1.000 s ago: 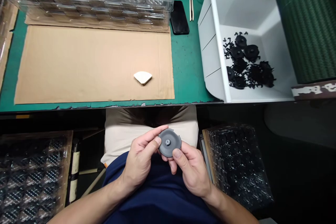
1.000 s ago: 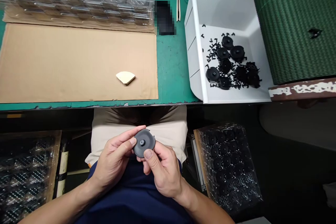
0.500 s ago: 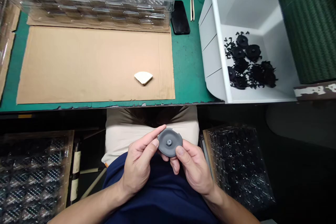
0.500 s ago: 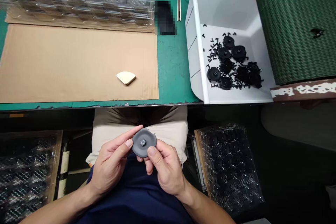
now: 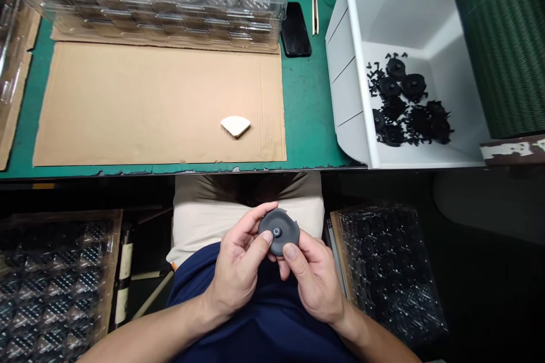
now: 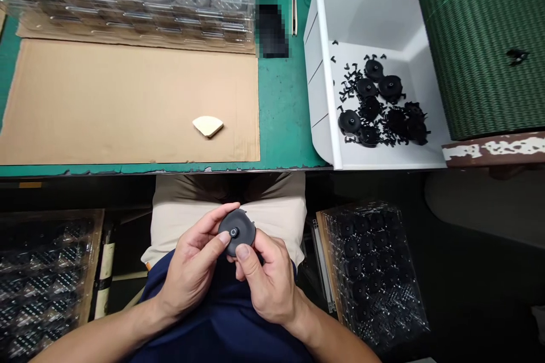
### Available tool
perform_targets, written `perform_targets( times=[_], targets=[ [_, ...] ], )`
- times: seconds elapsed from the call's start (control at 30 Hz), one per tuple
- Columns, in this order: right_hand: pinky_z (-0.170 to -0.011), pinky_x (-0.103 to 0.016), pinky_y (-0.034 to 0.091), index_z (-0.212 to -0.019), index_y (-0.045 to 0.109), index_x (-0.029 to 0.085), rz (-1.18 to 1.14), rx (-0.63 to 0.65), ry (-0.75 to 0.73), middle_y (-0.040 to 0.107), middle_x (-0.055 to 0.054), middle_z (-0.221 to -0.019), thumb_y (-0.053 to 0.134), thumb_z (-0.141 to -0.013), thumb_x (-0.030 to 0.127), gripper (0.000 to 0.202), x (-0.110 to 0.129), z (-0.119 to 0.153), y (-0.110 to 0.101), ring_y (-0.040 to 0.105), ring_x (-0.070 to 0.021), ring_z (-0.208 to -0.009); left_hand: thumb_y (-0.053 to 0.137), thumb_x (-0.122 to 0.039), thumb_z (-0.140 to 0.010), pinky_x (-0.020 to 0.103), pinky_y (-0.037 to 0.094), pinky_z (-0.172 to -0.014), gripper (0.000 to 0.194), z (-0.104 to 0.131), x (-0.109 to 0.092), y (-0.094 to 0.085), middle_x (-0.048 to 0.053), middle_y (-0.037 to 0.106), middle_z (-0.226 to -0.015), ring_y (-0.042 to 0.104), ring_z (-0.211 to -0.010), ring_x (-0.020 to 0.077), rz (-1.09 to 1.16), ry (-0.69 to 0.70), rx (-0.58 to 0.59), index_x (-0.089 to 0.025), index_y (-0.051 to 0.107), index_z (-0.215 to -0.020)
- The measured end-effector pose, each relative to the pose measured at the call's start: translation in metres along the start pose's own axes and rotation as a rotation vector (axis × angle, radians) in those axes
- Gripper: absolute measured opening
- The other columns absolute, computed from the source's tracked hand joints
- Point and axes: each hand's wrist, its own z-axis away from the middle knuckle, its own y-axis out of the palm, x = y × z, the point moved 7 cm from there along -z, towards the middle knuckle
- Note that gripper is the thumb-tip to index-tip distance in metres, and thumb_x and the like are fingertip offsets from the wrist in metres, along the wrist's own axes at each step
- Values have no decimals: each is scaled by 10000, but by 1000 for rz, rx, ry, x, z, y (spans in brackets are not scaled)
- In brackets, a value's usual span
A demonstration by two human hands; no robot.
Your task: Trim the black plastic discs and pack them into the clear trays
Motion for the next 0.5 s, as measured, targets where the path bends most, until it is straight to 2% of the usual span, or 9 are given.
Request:
perform_targets(
  times=[0.2, 0.37, 0.5],
  targets=[
    [-629, -247, 443, -917, 660, 204, 49, -7, -62, 615, 18, -677, 496, -1113, 321, 282, 7, -1, 5, 566, -128, -604, 666, -394, -986, 197, 521, -494, 361, -3, 5, 3, -8, 704, -848, 610, -519, 81, 44, -13, -46, -210, 689, -1296],
    [-579, -235, 417, -875, 647, 201, -53, -11, -22, 599, 26, -647, 507, -1115, 332, 307, 4, 0, 9, 540, -116, -564, 691, -469, -952, 177, 451, -430, 375, -9, 7, -7, -22, 642, -646, 527, -457, 78, -54, -45, -157, -146, 739, -1138],
    [-637, -263, 442, -875, 647, 193, -132, 10, 33, 619, 7, -683, 489, -1128, 387, 355, 0, 0, 8, 553, -129, -594, 662, -465, -975, 203, 478, -436, 352, -9, 10, -8, -8, 677, -664, 564, -448, 97, 22, -72, -124, -142, 733, -1095]
  ],
)
